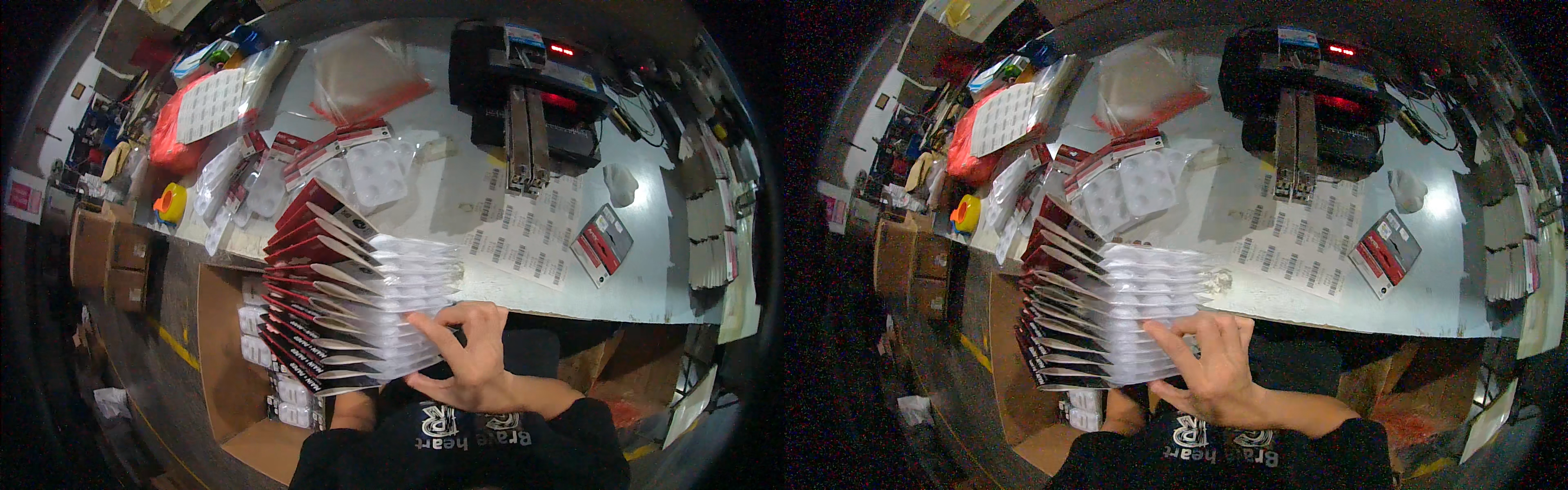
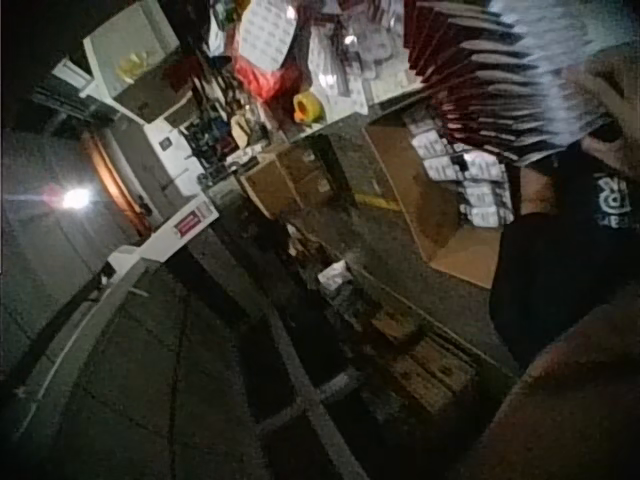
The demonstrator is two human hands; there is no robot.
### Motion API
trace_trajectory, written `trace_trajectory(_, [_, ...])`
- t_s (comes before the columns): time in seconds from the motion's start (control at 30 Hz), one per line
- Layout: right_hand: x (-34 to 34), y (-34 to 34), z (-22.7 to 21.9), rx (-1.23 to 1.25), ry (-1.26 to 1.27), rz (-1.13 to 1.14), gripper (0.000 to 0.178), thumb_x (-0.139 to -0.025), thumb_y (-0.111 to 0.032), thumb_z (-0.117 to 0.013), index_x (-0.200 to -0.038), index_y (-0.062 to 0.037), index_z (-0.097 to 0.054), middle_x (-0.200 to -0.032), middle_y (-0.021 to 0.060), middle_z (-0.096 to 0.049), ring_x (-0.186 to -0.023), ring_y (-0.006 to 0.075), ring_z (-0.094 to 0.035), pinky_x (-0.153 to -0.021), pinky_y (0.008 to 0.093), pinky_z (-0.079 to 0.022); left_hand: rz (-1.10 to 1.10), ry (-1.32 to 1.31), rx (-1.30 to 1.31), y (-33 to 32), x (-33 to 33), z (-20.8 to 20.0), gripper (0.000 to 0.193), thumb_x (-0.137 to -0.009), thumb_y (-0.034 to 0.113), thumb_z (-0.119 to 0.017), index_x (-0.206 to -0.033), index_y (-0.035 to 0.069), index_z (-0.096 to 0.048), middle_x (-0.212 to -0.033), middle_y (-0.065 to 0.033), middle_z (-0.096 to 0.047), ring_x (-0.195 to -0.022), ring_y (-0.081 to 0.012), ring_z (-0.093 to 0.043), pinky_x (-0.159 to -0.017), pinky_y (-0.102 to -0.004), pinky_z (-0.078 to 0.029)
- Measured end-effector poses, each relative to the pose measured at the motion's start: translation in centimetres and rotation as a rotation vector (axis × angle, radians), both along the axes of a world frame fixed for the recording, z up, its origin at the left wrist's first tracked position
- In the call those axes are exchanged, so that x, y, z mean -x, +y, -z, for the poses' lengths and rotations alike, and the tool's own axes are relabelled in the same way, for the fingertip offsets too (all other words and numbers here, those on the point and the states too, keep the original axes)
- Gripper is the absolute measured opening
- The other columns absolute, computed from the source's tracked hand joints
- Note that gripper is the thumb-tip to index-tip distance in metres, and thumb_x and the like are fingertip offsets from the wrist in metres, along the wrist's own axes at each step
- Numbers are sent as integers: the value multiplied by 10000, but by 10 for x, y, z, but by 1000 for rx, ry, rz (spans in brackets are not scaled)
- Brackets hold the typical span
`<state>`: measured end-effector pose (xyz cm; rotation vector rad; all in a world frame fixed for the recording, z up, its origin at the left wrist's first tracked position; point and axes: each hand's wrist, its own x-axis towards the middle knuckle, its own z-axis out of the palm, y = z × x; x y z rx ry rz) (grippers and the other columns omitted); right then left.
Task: The person places white plastic mixing palettes into clear plastic bags, seals them with a heat sealer, and stacks the finished packages. They then gather the sealed units and place them into a larger clear bag, preparing them for shipment.
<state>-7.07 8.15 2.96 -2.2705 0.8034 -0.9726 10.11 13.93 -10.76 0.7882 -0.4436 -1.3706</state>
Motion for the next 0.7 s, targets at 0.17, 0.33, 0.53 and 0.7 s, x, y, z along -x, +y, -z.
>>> trace_trajectory(0.17, [0, -4, -1, -27, -63, -51, 743, -484, -250, -790, -1171, -97, -551, -1231, 108, -489, -1086, 275, -465, -854, 413, -300, -15, -24, -32, 15, -4, 3, 890, -606, 420, -737, -1353, 109, -364, -1366, -107, -401, -1202, -263, -448, -1012, -420, -365])
trace_trajectory(0.33, [1, -8, -3, -120, -202, -107, 702, -578, -292, -799, -1166, -26, -521, -1226, 132, -510, -1077, 287, -492, -856, 408, -330, -59, -50, -76, 38, -8, 5, 894, -599, 409, -743, -1350, 105, -366, -1360, -106, -406, -1198, -260, -450, -1010, -418, -367])
trace_trajectory(0.53, [-2, -14, -4, -180, -258, -64, 752, -668, -322, -767, -1242, 54, -459, -1015, 125, -596, -898, 269, -523, -799, 359, -371, -91, -69, -121, 56, -11, 9, 897, -590, 394, -750, -1346, 99, -367, -1354, -106, -411, -1194, -256, -453, -1007, -416, -369])
trace_trajectory(0.7, [-4, -21, 2, -167, -159, -75, 704, -706, -316, -742, -1257, 36, -480, -954, 115, -567, -840, 260, -508, -792, 361, -385, -116, -65, -146, 60, -14, 15, 901, -583, 383, -756, -1343, 95, -369, -1348, -106, -416, -1191, -254, -455, -1005, -413, -370])
